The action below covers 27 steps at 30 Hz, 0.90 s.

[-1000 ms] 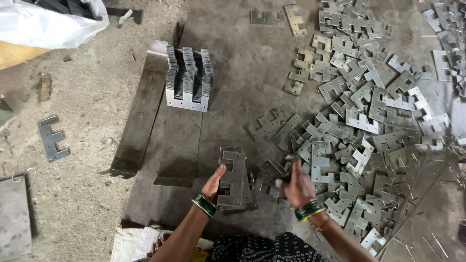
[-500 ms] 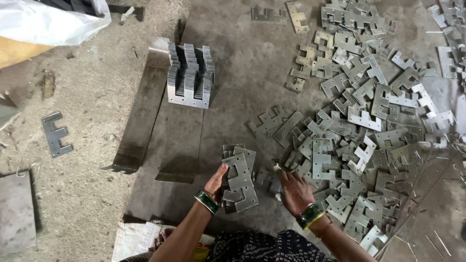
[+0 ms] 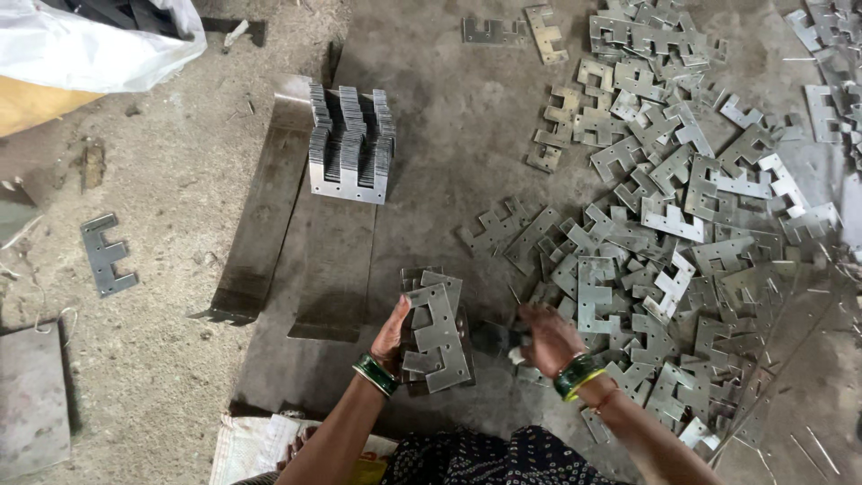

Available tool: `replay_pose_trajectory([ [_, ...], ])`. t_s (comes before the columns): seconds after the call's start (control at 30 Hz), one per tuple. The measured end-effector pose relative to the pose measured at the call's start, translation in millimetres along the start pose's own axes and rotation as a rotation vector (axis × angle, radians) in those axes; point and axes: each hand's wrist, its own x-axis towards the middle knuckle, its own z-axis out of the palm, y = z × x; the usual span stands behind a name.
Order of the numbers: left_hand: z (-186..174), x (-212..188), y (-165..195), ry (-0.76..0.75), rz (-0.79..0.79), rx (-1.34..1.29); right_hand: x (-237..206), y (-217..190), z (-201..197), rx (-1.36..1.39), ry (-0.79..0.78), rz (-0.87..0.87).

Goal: The person sorts through a pile of metal plates on the floor, picking them up one by one and stacking them into small neat piles.

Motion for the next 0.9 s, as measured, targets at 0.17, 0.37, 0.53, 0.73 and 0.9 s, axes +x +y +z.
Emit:
replay_pose_trajectory([
  [0.17, -19.1, 6.4, -7.4, 0.029, 0.023, -0.003, -20.3, -5.5, -35.5, 0.001, 0.303, -0.026],
  [0.37, -31.4, 14.4, -8.8, 0.024, 0.035, 0.027, -9.3, -32.5, -36.9, -0.143, 0.698, -0.370],
  [0.53, -37.0, 7.5, -5.8, 0.042, 0.048, -0.020, 9.8, -65.6, 19.7, 0.062, -0.190, 0.243],
  [0.73, -40.0, 6.6, -1.2, 0.062, 0.137, -0.054, 16.9, -84.8, 87.0, 0.120, -0.019, 0.069],
  [0.9, -40.0, 1.5, -0.6, 0.080, 0.051, -0.106, 19.4, -59.0, 49.0, 0.579, -0.054, 0.291],
])
